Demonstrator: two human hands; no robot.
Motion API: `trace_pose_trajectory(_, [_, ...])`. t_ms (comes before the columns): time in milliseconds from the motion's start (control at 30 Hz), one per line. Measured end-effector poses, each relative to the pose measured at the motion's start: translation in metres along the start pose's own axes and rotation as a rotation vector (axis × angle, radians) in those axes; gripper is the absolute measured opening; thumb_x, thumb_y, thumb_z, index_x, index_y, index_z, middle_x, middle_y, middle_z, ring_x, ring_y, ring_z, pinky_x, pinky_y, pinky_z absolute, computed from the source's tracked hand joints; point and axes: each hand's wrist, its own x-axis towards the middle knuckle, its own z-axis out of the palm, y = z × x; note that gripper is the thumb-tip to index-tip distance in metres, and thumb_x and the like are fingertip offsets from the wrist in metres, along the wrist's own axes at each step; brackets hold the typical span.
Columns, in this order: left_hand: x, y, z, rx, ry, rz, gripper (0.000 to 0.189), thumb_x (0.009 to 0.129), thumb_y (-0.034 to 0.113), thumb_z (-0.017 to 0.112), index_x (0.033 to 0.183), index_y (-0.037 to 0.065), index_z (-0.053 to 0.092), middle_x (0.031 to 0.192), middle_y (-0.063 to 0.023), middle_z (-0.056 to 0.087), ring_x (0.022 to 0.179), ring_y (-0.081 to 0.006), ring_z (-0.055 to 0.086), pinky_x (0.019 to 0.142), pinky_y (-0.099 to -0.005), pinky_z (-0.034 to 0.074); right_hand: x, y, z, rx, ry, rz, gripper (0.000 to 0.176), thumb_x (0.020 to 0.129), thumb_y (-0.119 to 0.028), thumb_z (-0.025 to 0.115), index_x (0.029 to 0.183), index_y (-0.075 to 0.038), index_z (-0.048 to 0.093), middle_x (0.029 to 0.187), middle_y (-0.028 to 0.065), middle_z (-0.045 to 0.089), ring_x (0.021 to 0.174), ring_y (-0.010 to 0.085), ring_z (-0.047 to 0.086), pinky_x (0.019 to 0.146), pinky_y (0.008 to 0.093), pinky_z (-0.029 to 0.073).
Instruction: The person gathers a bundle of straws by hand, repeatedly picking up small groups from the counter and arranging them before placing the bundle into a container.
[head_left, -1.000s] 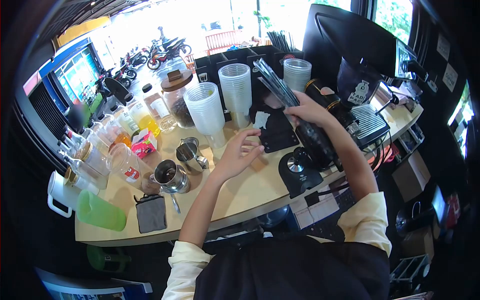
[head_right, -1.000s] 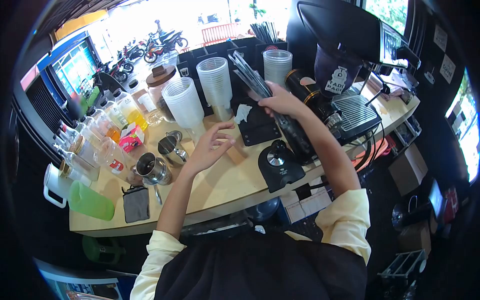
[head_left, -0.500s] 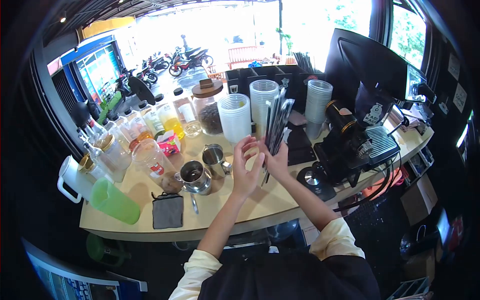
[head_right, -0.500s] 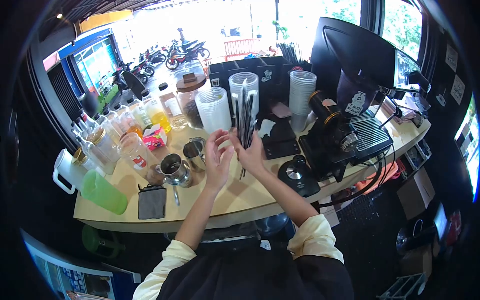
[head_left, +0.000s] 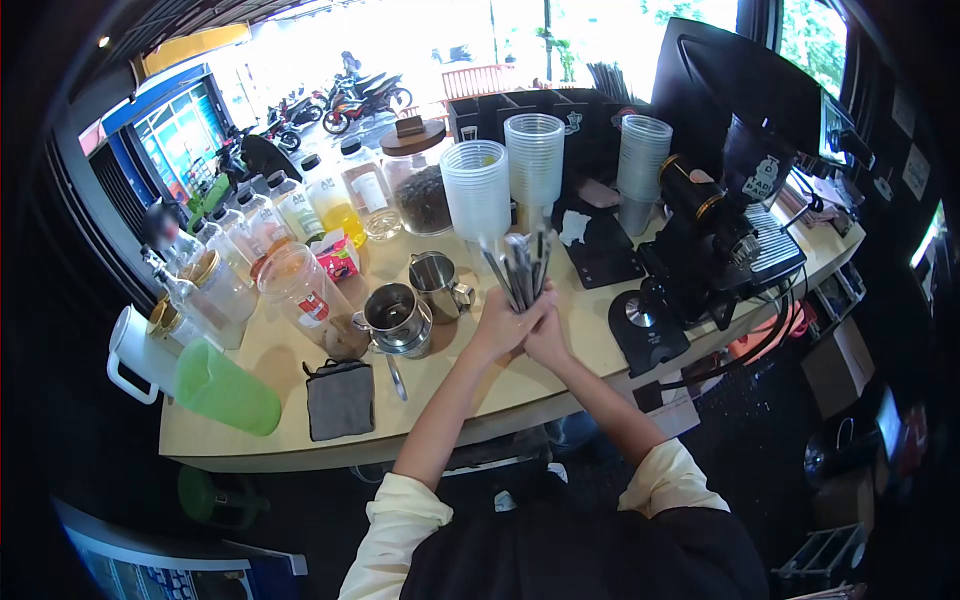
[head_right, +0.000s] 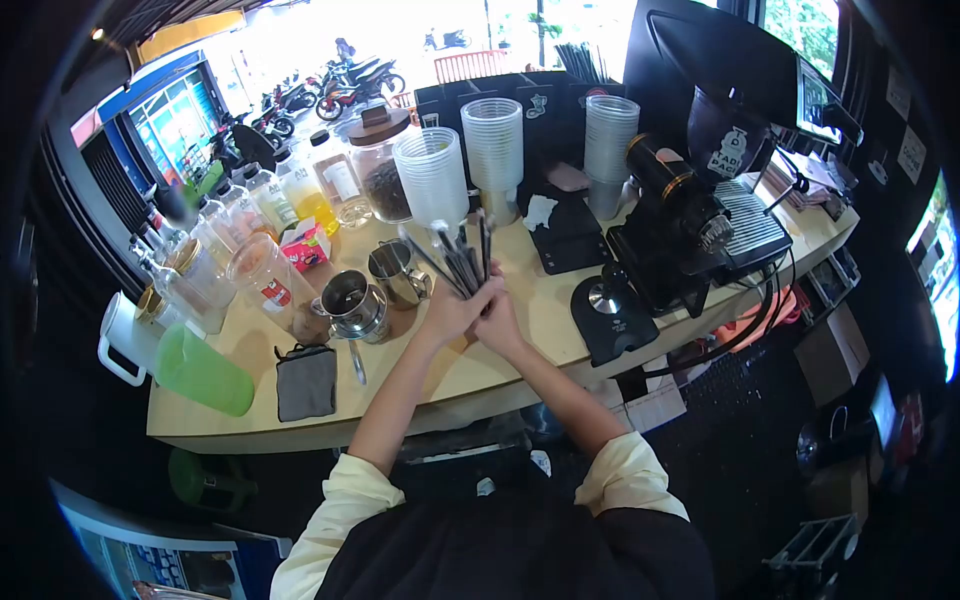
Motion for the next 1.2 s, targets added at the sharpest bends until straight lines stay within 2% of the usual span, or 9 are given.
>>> trace_pose_trajectory(33, [0.004, 0.001, -0.001, 0.022, -0.085, -0.072, 0.028, 0.081, 0.013, 0.062, 0.099, -0.005, 0.053, 0.083, -0.0067, 0.061, 0.078, -0.0132, 0.059, 0.071, -0.0258, 0.047, 0.0, 0.0, -0.001, -0.058, 0.026, -0.044, 0.039, 0.071, -0.001, 0.061, 0.108, 0.005, 0.051, 0.092, 0.0109, 0.061, 0.081, 0.0172, 0.06, 0.076, 0.0298, 0.047])
trace_pose_trajectory(67, [0.009, -0.016, 0.006, -0.119, 0.057, 0.021, 0.026, 0.083, 0.024, 0.06, 0.078, -0.002, 0.06, 0.063, -0.0037, 0.059, 0.063, -0.0123, 0.057, 0.061, -0.0273, 0.047, -0.001, 0.0, -0.001, -0.116, 0.048, -0.088, 0.041, 0.07, -0.001, 0.061, 0.109, 0.005, 0.051, 0.091, 0.0115, 0.061, 0.08, 0.018, 0.06, 0.076, 0.0303, 0.047])
trace_pose_trajectory(167, [0.02, -0.007, -0.002, -0.258, 0.069, -0.207, 0.028, 0.084, 0.025, 0.059, 0.076, -0.001, 0.06, 0.062, -0.0049, 0.058, 0.061, -0.0103, 0.057, 0.057, -0.0251, 0.046, -0.004, -0.006, -0.003, -0.128, -0.004, 0.057, 0.039, 0.07, -0.005, 0.061, 0.106, 0.006, 0.05, 0.084, 0.0142, 0.061, 0.076, 0.0215, 0.061, 0.072, 0.0316, 0.047])
trace_pose_trajectory(300, [0.021, -0.007, 0.0, -0.515, 0.069, -0.167, 0.026, 0.087, 0.025, 0.056, 0.091, 0.0, 0.057, 0.077, -0.0074, 0.061, 0.07, -0.0107, 0.059, 0.064, -0.0241, 0.048, -0.006, 0.001, -0.012, -0.148, -0.12, 0.163, 0.029, 0.07, -0.008, 0.061, 0.095, 0.005, 0.051, 0.078, 0.0127, 0.061, 0.073, 0.0212, 0.06, 0.068, 0.0306, 0.046])
trace_pose_trajectory(433, [0.008, -0.009, -0.005, -0.33, -0.054, -0.078, 0.028, 0.087, 0.024, 0.055, 0.1, -0.002, 0.054, 0.084, -0.009, 0.062, 0.082, -0.0141, 0.06, 0.072, -0.027, 0.048, -0.005, -0.008, -0.012, -0.103, -0.101, 0.187, 0.021, 0.072, -0.007, 0.059, 0.089, 0.004, 0.053, 0.073, 0.0087, 0.059, 0.069, 0.0188, 0.059, 0.064, 0.0272, 0.045])
trace_pose_trajectory(500, [0.005, -0.016, -0.008, -0.338, -0.053, -0.118, 0.03, 0.086, 0.025, 0.056, 0.101, -0.001, 0.055, 0.087, -0.0087, 0.063, 0.084, -0.0145, 0.06, 0.076, -0.0287, 0.048, -0.004, -0.016, -0.013, 0.105, -0.19, 0.357, 0.014, 0.073, -0.007, 0.058, 0.083, 0.0, 0.053, 0.069, 0.0048, 0.057, 0.064, 0.0138, 0.057, 0.058, 0.0235, 0.043])
trace_pose_trajectory(600, [0.002, -0.021, -0.012, -0.373, -0.051, -0.177, 0.032, 0.087, 0.025, 0.055, 0.102, -0.003, 0.054, 0.089, -0.0108, 0.062, 0.083, -0.0159, 0.061, 0.074, -0.0288, 0.05, 0.0, -0.015, -0.023, 0.255, -0.372, 0.577, 0.013, 0.073, -0.008, 0.059, 0.083, -0.002, 0.053, 0.068, 0.003, 0.055, 0.062, 0.0099, 0.055, 0.054, 0.0214, 0.041])
trace_pose_trajectory(967, [-0.001, -0.01, -0.017, -0.468, -0.133, -0.222, 0.038, 0.088, 0.021, 0.052, 0.12, 0.001, 0.046, 0.103, -0.0113, 0.06, 0.085, -0.0152, 0.058, 0.074, -0.0284, 0.05, -0.003, -0.02, -0.025, 0.526, -0.451, 0.674, 0.013, 0.082, -0.014, 0.059, 0.086, -0.003, 0.054, 0.076, 0.0045, 0.055, 0.061, 0.0111, 0.053, 0.054, 0.0229, 0.04])
trace_pose_trajectory(1200, [-0.006, -0.014, -0.018, -0.32, -0.136, -0.23, 0.033, 0.084, 0.024, 0.059, 0.108, 0.002, 0.053, 0.09, -0.0075, 0.061, 0.079, -0.013, 0.058, 0.069, -0.0268, 0.049, -0.002, -0.02, -0.026, 0.589, -0.503, 0.782, 0.017, 0.079, -0.009, 0.058, 0.093, -0.002, 0.05, 0.075, 0.005, 0.054, 0.061, 0.0125, 0.053, 0.055, 0.0242, 0.04])
